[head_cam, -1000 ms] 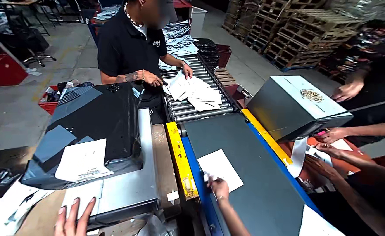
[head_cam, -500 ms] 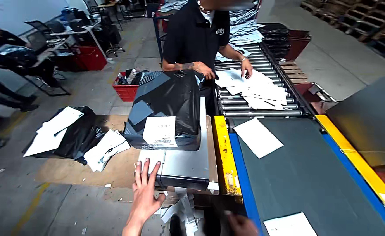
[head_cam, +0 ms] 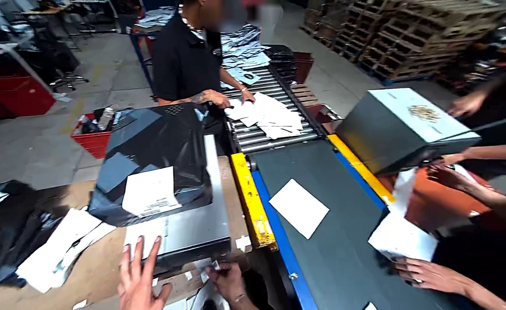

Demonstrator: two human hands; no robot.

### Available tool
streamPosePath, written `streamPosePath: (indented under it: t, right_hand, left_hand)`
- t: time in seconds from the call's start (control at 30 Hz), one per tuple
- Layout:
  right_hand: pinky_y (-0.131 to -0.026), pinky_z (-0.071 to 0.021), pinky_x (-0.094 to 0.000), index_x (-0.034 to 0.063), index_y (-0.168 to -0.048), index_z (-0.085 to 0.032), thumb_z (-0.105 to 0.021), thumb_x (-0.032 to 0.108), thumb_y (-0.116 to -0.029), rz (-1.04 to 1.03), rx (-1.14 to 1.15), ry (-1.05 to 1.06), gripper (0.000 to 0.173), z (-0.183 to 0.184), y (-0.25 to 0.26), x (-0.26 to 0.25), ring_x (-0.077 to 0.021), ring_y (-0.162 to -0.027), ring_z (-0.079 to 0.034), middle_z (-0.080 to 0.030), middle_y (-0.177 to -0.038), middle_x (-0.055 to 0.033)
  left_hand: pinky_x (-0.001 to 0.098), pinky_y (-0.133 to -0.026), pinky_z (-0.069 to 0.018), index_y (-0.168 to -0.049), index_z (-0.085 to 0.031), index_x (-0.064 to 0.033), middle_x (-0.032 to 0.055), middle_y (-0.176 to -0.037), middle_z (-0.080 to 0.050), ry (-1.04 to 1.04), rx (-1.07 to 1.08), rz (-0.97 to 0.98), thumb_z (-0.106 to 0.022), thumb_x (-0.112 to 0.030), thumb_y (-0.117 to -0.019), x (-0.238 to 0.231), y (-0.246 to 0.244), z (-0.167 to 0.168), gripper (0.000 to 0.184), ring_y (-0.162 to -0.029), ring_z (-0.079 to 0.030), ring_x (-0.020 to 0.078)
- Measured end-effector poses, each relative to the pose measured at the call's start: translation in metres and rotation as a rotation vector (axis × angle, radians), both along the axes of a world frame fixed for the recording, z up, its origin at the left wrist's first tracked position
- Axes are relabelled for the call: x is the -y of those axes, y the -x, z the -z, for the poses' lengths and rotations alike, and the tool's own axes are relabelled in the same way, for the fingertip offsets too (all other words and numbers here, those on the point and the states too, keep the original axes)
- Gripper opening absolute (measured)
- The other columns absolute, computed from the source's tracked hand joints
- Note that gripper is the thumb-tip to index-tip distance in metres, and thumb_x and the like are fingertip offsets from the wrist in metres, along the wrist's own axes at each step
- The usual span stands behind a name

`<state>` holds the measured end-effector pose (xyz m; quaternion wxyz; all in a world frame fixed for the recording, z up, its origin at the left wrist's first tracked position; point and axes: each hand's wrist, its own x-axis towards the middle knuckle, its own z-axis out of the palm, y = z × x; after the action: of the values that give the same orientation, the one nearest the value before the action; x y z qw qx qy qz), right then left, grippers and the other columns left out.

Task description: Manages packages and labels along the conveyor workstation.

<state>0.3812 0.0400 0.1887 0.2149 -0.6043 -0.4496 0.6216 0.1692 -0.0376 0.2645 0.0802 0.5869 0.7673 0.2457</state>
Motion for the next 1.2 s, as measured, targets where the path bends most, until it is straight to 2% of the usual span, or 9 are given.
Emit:
streamPosePath:
  t: [0.17, 0.27, 0.37, 0.43, 0.57, 0.73, 0.9, 1.03, 1.2]
  right_hand:
    - [-0.078, -0.0578, -0.0532, -0.0023, -0.100, -0.074, -0.070, 0.028, -0.0973, 0.254, 0.407, -0.127, 0.031, 0.044, -0.190, -0.155, -0.0294, -0.075, -0.070, -0.073, -0.083, -0.0156]
    - [-0.088, -0.0535, -0.0578, -0.0012, -0.099, -0.076, -0.079, 0.043, -0.0908, 0.306, 0.664, -0.049, 0.045, 0.081, -0.267, -0.228, -0.0356, -0.093, -0.071, -0.075, -0.095, -0.0200]
    - [-0.097, -0.0519, -0.0601, 0.0010, -0.116, -0.072, -0.072, 0.075, -0.0799, 0.021, 1.006, 0.144, 0.082, 0.081, -0.310, -0.199, -0.0390, -0.116, -0.067, -0.070, -0.120, -0.0238]
    - [-0.094, -0.0528, -0.0614, 0.0016, -0.116, -0.073, -0.059, 0.090, -0.0747, -0.064, 1.181, 0.161, 0.099, 0.070, -0.328, -0.160, -0.0411, -0.115, -0.068, -0.071, -0.119, -0.0248]
    - [-0.083, -0.0541, -0.0674, -0.0029, -0.100, -0.075, -0.053, 0.077, -0.0911, -0.242, 0.987, -0.034, 0.084, 0.046, -0.264, -0.066, -0.0484, -0.099, -0.071, -0.073, -0.099, -0.0295]
    - [-0.068, -0.0625, -0.0437, 0.0040, -0.098, -0.077, -0.072, 0.042, -0.0953, -0.293, 0.092, -0.116, 0.038, 0.056, -0.052, 0.014, -0.0208, -0.070, -0.073, -0.076, -0.082, -0.0086]
    - [-0.038, -0.0367, -0.0220, -0.0040, -0.097, -0.071, -0.069, 0.010, -0.0994, 0.226, -0.238, 0.344, 0.015, 0.004, 0.069, -0.001, -0.0067, -0.043, -0.052, -0.073, -0.069, -0.0093]
    - [-0.044, -0.0441, -0.0232, -0.0059, -0.092, -0.070, -0.072, 0.004, -0.0952, 0.249, -0.239, 0.276, 0.010, -0.014, 0.054, 0.004, -0.0077, -0.047, -0.055, -0.067, -0.065, -0.0072]
    - [-0.065, -0.0610, -0.0373, -0.0016, -0.092, -0.075, -0.075, 0.018, -0.0942, -0.027, 0.037, -0.017, 0.019, 0.051, -0.103, -0.038, -0.0177, -0.064, -0.070, -0.075, -0.077, -0.0104]
  left_hand:
    - [0.0812, -0.111, -0.0136, -0.157, -0.039, -0.0089, 0.0366, -0.164, -0.014, -0.040, -0.038, 0.026, -0.081, -0.025, -0.0611, -0.009, -0.004, 0.001, 0.106, -0.144, -0.001, 0.0708]
    - [0.0754, -0.117, -0.0090, -0.155, -0.040, -0.0053, 0.0396, -0.162, -0.015, -0.054, -0.061, 0.015, -0.077, -0.029, -0.0656, -0.012, -0.008, 0.004, 0.100, -0.144, -0.001, 0.0701]
    - [0.0735, -0.118, -0.0084, -0.155, -0.040, -0.0054, 0.0404, -0.161, -0.016, -0.045, -0.081, 0.005, -0.074, -0.033, -0.0682, -0.016, -0.009, 0.003, 0.097, -0.145, -0.001, 0.0692]
    - [0.0777, -0.114, -0.0124, -0.156, -0.040, -0.0080, 0.0389, -0.162, -0.015, -0.023, -0.057, -0.024, -0.076, -0.034, -0.0674, -0.017, -0.014, 0.000, 0.099, -0.145, -0.001, 0.0696]
    - [0.0836, -0.098, -0.0321, -0.154, -0.045, -0.0215, 0.0263, -0.167, -0.019, -0.044, -0.067, -0.136, -0.081, -0.033, -0.0568, -0.013, -0.014, 0.002, 0.104, -0.147, -0.010, 0.0646]
    - [0.0762, -0.092, -0.0419, -0.159, -0.037, -0.0328, 0.0145, -0.171, -0.012, 0.039, -0.054, -0.145, -0.084, -0.027, -0.0586, -0.007, -0.006, 0.004, 0.111, -0.152, -0.009, 0.0555]
    - [0.0775, -0.096, -0.0384, -0.161, -0.031, -0.0368, 0.0103, -0.173, -0.009, 0.043, -0.052, -0.083, -0.080, -0.030, -0.0608, -0.001, 0.002, 0.007, 0.112, -0.154, -0.006, 0.0531]
    - [0.0802, -0.092, -0.0392, -0.159, -0.036, -0.0335, 0.0133, -0.172, -0.013, -0.042, -0.040, -0.056, -0.078, -0.033, -0.0599, -0.001, 0.001, 0.012, 0.108, -0.152, -0.006, 0.0569]
    - [0.0835, -0.106, -0.0215, -0.160, -0.036, -0.0168, 0.0293, -0.167, -0.012, -0.026, 0.006, 0.009, -0.081, -0.025, -0.0661, -0.008, -0.006, 0.001, 0.105, -0.147, -0.001, 0.0670]
